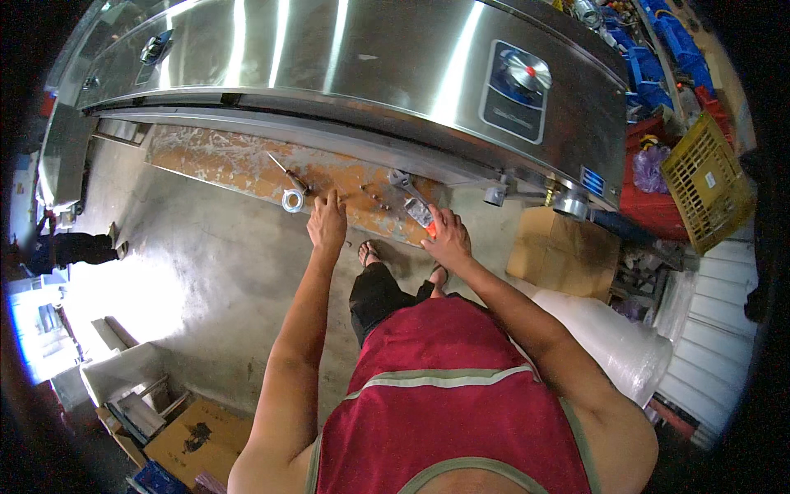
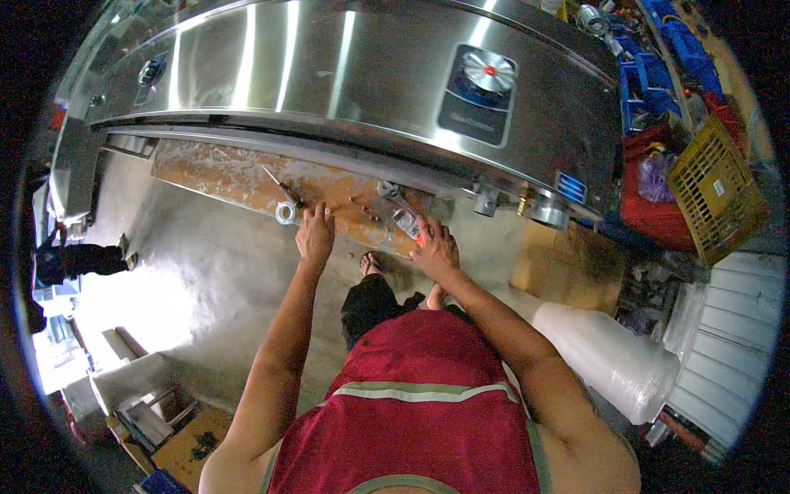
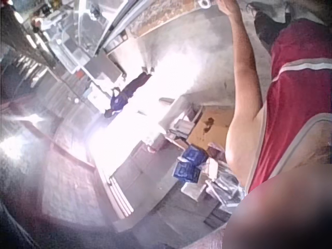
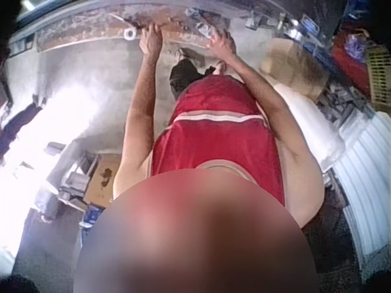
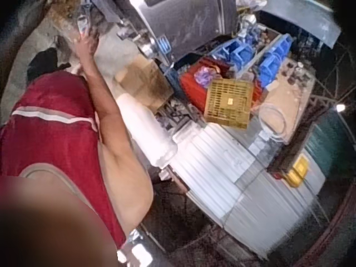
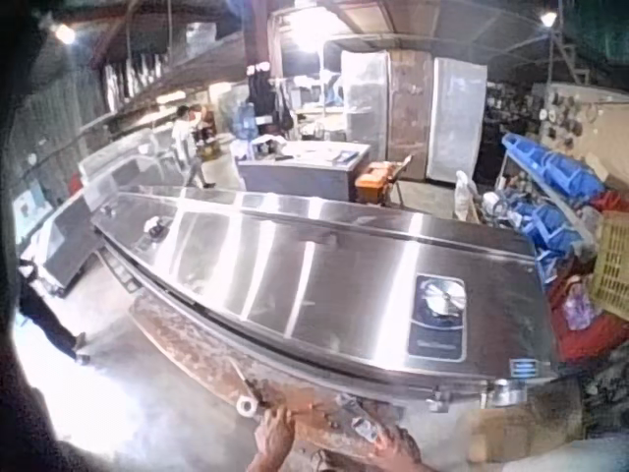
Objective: The person applies sealant to a brass fitting, installs it on a stainless steel commercial unit, and tightens the connection with a wrench. They wipe the area and continue adjusting the fitting.
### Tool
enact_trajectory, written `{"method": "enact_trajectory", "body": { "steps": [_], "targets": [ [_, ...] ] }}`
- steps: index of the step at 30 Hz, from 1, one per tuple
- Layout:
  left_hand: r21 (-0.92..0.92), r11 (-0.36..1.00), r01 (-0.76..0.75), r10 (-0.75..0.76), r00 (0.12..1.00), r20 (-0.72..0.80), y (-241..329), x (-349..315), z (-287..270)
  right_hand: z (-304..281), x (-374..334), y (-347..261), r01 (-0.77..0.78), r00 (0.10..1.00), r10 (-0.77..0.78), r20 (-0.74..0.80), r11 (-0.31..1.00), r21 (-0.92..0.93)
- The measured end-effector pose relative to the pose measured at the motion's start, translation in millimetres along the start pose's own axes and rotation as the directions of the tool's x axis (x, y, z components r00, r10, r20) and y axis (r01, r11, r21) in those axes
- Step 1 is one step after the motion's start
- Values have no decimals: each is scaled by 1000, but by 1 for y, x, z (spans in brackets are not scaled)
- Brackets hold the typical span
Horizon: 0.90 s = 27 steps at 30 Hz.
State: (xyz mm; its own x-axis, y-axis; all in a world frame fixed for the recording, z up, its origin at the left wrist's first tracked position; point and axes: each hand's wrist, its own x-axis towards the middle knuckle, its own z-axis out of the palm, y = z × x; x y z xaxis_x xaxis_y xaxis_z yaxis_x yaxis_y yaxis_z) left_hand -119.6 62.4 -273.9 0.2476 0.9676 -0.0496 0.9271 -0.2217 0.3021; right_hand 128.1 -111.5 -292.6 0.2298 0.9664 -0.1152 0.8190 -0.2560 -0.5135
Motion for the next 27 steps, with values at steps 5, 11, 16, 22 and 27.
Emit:
{"method": "enact_trajectory", "body": {
  "steps": [5, 11, 16, 22, 27],
  "targets": [
    [47, 986, -157, 150, 979, 138, -29, 35, 18, 26, 17, -11, -190, 980, 197, 38, 973, -132],
    [9, 933, -359, 358, 932, 63, -50, 44, 31, 40, 21, -8, -173, 982, 169, -84, 984, -42],
    [-137, 968, -212, 225, 970, 92, -29, 35, -1, -10, 21, -34, -163, 980, 175, -90, 979, 123],
    [-804, 502, 319, 220, 852, 476, 32, 5, -36, -69, -7, -77, -124, 987, 147, -69, 956, 265],
    [-869, 332, 367, 270, 846, 461, 90, -6, -47, -92, -19, -77, -85, 989, 122, -81, 930, 357]
  ]
}}
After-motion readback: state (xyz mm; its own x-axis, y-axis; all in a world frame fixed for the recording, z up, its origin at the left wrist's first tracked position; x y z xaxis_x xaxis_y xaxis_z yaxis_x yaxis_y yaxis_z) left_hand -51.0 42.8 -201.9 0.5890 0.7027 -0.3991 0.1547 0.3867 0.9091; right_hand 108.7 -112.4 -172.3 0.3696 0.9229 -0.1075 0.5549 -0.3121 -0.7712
